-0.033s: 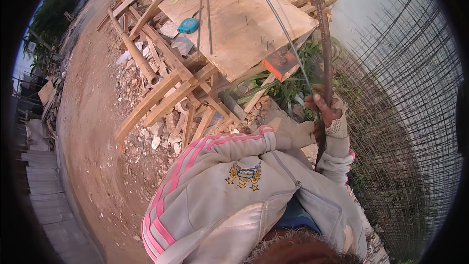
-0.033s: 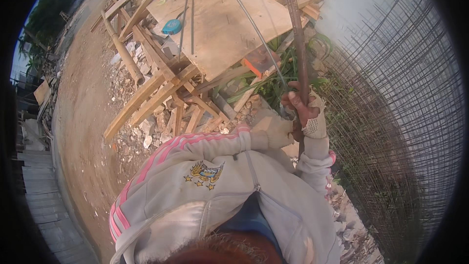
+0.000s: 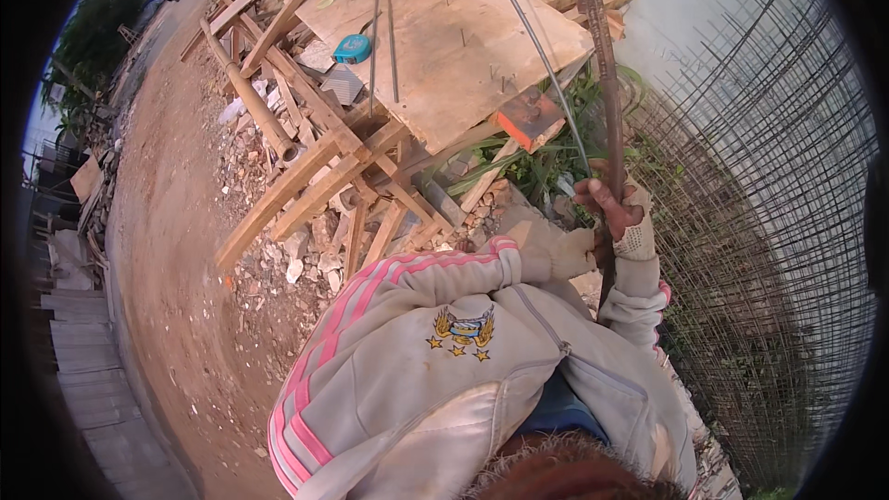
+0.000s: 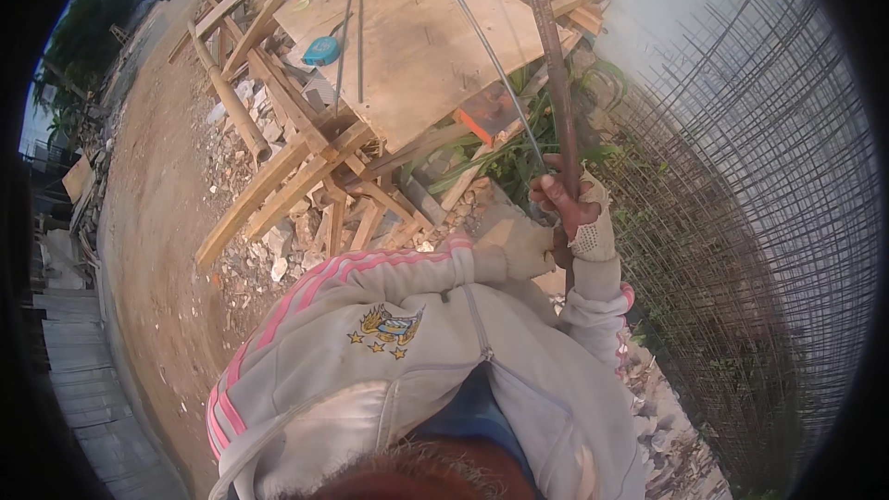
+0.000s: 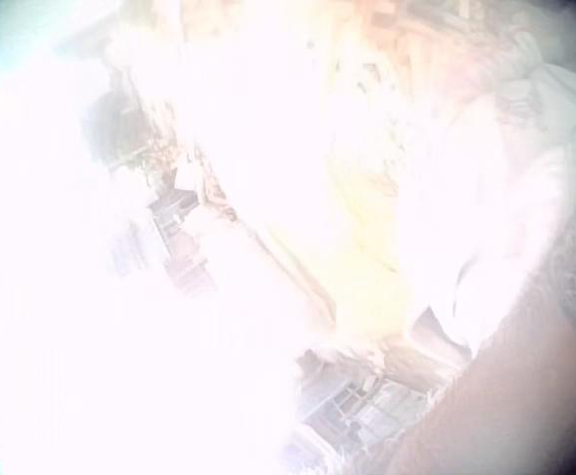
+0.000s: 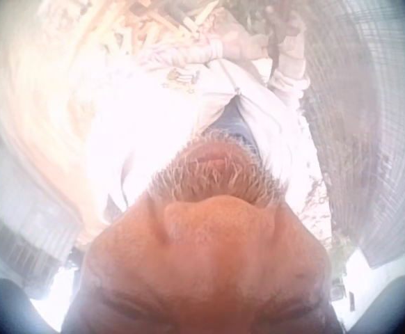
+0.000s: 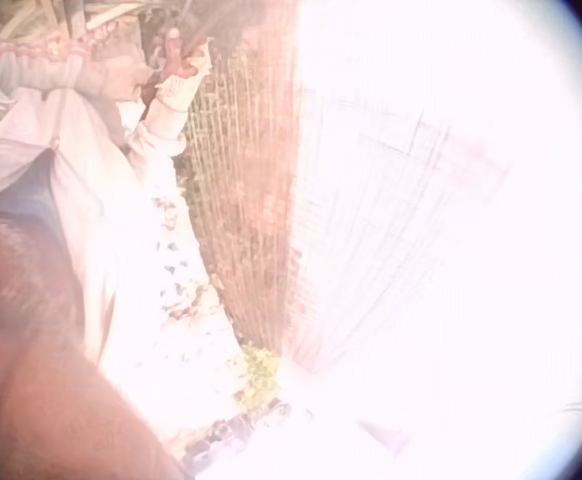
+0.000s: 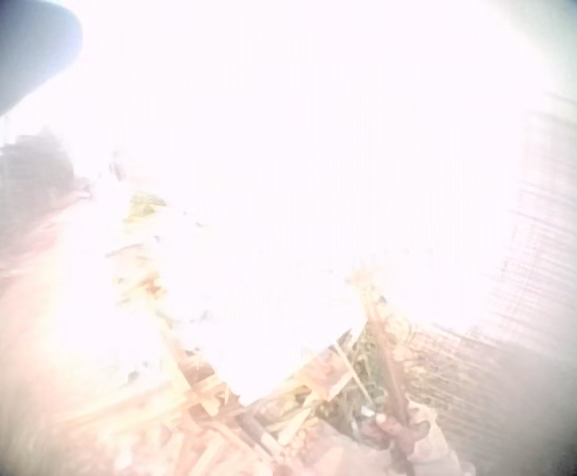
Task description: The person repeatedly bends thin metal rods using a long metal bar as a lever against a wooden workbench. They position each rod, apply force with the bar, and release it, repeating the process for multiple rods.
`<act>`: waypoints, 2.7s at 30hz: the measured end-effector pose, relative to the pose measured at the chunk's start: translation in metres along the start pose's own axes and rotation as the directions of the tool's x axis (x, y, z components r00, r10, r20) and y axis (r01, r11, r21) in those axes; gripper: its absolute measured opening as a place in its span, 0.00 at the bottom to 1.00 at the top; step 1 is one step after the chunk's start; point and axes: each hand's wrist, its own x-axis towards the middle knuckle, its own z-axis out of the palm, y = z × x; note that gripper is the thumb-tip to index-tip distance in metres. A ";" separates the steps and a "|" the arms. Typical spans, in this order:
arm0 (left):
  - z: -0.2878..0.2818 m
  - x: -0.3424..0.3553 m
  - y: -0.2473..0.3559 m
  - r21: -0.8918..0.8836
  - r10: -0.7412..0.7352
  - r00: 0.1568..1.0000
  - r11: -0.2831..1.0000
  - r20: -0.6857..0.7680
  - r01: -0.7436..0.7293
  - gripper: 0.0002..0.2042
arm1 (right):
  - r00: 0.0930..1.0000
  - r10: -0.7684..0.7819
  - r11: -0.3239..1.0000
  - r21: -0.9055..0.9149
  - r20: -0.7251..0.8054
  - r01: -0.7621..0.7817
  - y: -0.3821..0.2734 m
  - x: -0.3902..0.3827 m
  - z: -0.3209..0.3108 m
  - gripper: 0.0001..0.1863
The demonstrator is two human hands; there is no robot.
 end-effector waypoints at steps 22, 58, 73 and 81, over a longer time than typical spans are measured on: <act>-0.261 -0.020 -0.105 -0.211 0.056 0.928 0.967 -0.369 -0.143 0.13 | 0.931 0.112 0.962 -0.196 -0.348 -0.189 0.054 0.024 0.004 0.08; -0.354 0.156 -0.253 0.499 -0.083 0.769 0.716 -0.634 0.488 0.11 | 0.901 0.038 0.868 -0.432 -0.432 -0.244 0.050 0.069 0.044 0.12; -0.348 0.168 -0.267 0.564 0.136 0.720 0.725 -0.680 0.396 0.16 | 0.905 -0.028 0.843 -0.497 -0.425 -0.207 0.015 0.061 0.045 0.11; -0.344 0.157 -0.254 0.551 0.064 0.708 0.678 -0.704 0.486 0.17 | 0.918 0.230 0.871 -0.351 -0.324 -0.343 -0.020 -0.002 -0.055 0.08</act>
